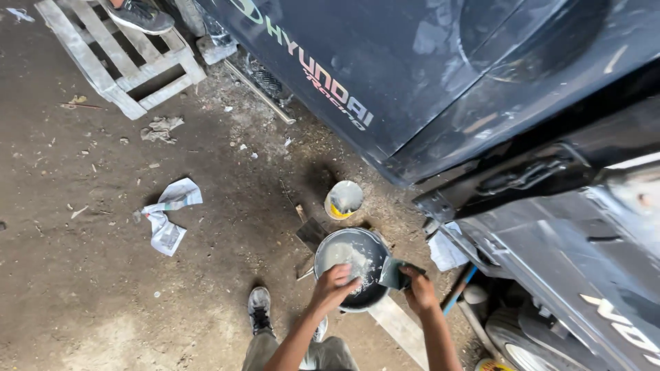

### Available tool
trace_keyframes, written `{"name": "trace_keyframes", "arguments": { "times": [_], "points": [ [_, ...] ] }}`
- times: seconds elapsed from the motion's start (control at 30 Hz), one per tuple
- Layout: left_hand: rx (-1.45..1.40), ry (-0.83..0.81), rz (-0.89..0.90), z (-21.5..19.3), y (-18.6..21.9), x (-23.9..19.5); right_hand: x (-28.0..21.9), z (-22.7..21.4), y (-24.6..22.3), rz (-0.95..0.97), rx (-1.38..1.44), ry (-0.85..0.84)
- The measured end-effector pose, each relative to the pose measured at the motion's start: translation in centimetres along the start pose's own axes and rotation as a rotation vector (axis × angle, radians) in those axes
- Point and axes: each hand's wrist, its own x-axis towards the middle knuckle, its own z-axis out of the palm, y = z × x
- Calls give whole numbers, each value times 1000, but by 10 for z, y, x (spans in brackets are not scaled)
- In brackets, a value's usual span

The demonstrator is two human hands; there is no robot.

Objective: The person sands the side panel of a black car using a sanding block, repeatedly dipping it into a bucket of water. They work on the area around the 'Hyundai Racing' logo and the fuel cap, smoothing the surface.

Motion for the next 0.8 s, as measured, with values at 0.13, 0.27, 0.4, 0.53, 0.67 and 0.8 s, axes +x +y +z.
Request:
{"name": "trace_keyframes", "arguments": {
  "times": [0.13,0.27,0.4,0.53,0.67,0.8],
  "points": [
    [-510,-325,-173,35,110,-10,-42,54,-111,163,-264,-154],
    [-1082,-627,-116,43,164,-15,-70,158,-209,94,-576,-396],
    [-1284,-667,56,49,187,13,-73,223,-272,-18,-956,-418],
    [-1438,-453,16,38,229,49,-66,280,-334,-242,-1039,-645],
    [-1639,-555,155,25,258,103,-148,386,-432,-378,-1766,-336],
    [-1612,-398,231,-13,342,98,-111,359,-515,-729,-1747,-495]
  ]
}}
